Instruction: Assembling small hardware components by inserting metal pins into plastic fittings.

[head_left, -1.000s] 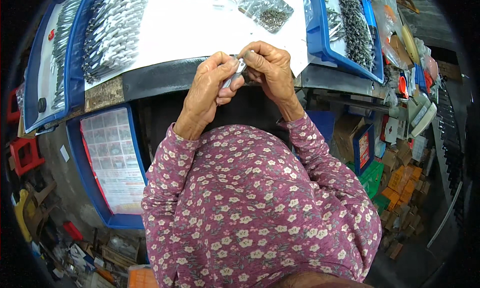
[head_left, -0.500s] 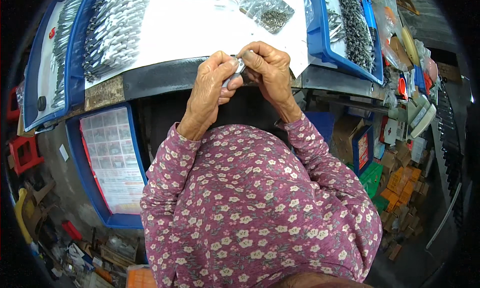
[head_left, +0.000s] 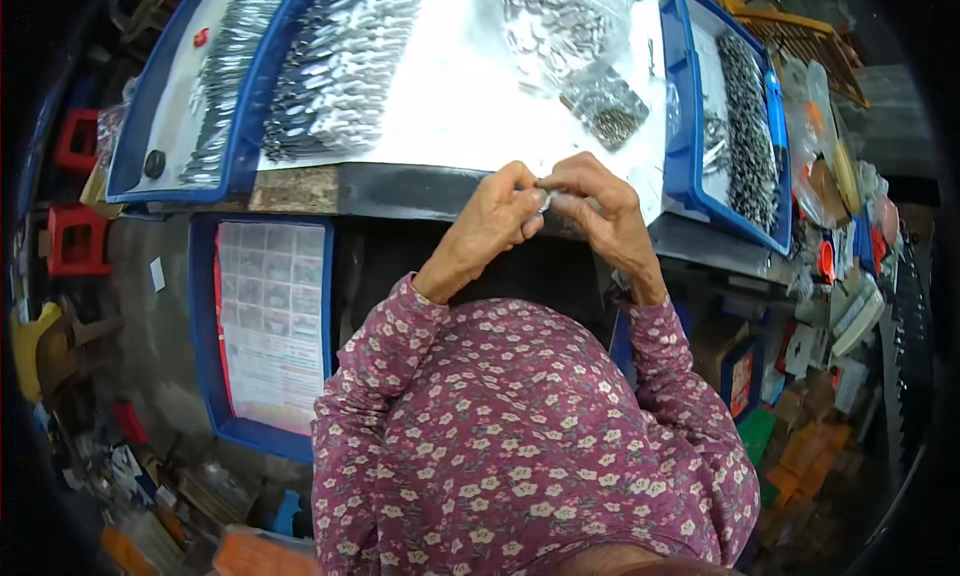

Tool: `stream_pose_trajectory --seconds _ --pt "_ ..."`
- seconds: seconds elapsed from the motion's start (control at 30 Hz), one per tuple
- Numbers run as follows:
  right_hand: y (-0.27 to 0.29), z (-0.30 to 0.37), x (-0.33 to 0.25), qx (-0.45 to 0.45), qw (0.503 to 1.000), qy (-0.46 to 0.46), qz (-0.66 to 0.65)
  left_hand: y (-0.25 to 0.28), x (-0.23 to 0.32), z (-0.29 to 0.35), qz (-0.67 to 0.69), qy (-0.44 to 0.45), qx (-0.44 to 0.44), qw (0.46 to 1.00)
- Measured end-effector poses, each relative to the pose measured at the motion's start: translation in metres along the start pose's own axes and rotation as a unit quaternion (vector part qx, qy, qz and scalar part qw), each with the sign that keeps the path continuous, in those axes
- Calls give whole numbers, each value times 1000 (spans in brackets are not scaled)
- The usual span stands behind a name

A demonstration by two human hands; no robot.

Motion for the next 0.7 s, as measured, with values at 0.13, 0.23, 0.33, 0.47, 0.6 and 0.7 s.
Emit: stream_pose_trajectory --seconds 0.13,0.23,0.33,0.47,0.6,0.7 --pt "-6 -11 -15 -88 975 110 172 5 10 3 -44 -26 4 999" --pt "-14 -20 -25 -117 937 178 276 12 15 5 -60 -47 15 997" --pt "-20 -27 -25 -131 925 204 292 19 26 7 -153 -87 63 982" --pt "-23 -35 -27 -126 920 225 296 20 46 14 -260 -120 112 952" --pt "-22 -52 -28 -109 917 243 295 15 72 34 -416 -242 256 839" --pt "-17 -69 -29 -84 905 248 335 8 86 47 -461 -374 362 719"
Point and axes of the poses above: each hand's wrist, its own z-axis away from the middle knuckle, its own y-axis out of the back of the hand, x = y × z, the point moved 6 cm from there along -z, towards the middle knuckle, and after that the axes turned 13 degrees about y, right-handed, at the moved point
